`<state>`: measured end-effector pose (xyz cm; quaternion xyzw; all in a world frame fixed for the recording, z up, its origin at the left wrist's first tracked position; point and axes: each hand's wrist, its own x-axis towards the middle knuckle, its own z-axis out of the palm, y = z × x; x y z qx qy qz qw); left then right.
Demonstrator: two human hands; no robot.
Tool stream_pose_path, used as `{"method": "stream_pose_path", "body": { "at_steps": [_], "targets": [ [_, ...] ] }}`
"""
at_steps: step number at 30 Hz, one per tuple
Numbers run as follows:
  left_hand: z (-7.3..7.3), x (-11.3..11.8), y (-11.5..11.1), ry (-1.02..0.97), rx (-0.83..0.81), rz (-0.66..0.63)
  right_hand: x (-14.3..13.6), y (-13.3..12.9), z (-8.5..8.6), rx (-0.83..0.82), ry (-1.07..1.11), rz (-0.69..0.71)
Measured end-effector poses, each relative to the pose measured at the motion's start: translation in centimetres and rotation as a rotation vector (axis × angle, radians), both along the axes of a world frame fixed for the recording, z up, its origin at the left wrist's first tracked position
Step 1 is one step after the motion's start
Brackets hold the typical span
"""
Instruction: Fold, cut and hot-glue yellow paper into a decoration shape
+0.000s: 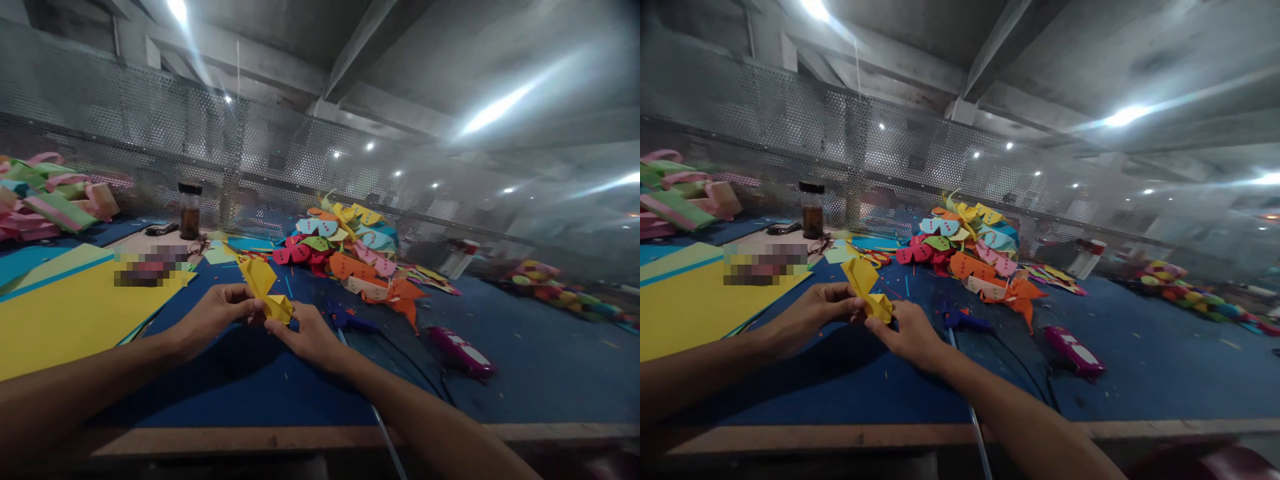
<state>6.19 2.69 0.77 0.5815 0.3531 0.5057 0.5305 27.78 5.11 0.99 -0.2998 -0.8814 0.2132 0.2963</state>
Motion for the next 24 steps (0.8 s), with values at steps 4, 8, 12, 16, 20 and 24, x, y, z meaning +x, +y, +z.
{"method": "stream_pose_path", "body": {
  "at_steps": [4,8,12,16,20,24],
  "targets": [
    [0.13,-0.33,0.08,-0.036,-0.002,0.064,-0.03,-0.02,-0.11,-0.019,0.002,-0.003],
    [0.00,-0.57,0.22,-0.048,0.006,0.051,-0.06,0.01,-0.15,0.017,-0.021,-0.018],
    [-0.17,-0.47,0.32,-0.093,0.006,0.049,-0.06,0.15,0.03,0.084,-0.055,-0.019],
    [-0.09,-0.43,0.28,-0.100,0.006,0.062,-0.01,0.35,0.02,0.159,-0.121,-0.081],
    [0.07,-0.50,0.24,-0.109,0.022,0.059,0.04,0.47,-0.25,0.214,-0.161,-0.099],
    [0.14,-0.43,0.21,-0.114,0.018,0.065,0.07,0.59,-0.38,0.243,-0.179,-0.091]
  ]
}}
